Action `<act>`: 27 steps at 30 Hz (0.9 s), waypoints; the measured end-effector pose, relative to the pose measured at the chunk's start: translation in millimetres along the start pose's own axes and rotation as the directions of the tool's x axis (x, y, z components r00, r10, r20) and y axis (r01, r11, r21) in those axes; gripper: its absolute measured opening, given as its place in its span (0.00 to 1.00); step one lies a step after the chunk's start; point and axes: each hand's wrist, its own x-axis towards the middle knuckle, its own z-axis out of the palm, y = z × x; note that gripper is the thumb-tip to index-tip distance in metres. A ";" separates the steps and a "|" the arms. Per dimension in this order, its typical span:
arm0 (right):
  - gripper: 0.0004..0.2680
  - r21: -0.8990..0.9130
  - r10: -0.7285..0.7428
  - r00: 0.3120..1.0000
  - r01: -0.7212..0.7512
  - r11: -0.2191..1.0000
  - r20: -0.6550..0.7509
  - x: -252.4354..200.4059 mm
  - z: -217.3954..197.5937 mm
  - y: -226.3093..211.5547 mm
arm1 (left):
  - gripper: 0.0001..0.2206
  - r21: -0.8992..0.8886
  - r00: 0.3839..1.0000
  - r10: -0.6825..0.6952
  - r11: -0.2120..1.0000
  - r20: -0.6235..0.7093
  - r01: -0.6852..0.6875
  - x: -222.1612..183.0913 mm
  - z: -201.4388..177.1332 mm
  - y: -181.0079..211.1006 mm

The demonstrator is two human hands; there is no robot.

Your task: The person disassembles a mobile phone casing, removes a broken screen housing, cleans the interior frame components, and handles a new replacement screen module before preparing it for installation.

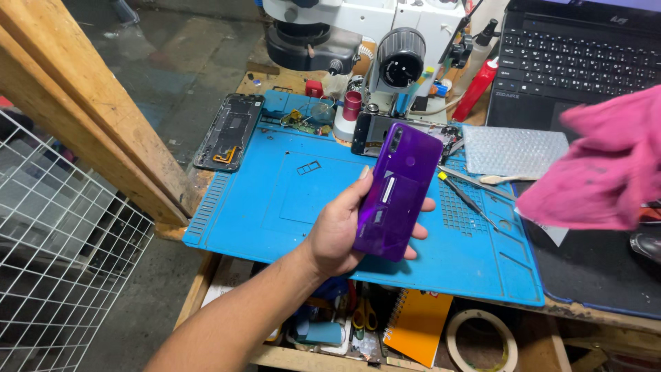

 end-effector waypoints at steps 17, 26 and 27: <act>0.30 0.903 -0.196 0.925 -0.242 0.355 0.325 -38.5 40.8 -41.2 | 0.26 0.907 0.901 0.378 0.269 0.211 -0.325 -19.7 33.6 -5.2; 0.21 0.775 -0.592 0.577 -0.616 0.137 0.563 -38.0 75.0 -75.4 | 0.36 0.918 0.727 0.625 -0.395 0.283 -0.017 -10.6 40.0 -1.2; 0.18 0.722 -0.569 0.560 -0.686 0.090 0.603 -38.0 78.0 -83.2 | 0.38 0.905 0.698 0.647 -0.425 0.305 -0.002 -8.8 37.9 -0.9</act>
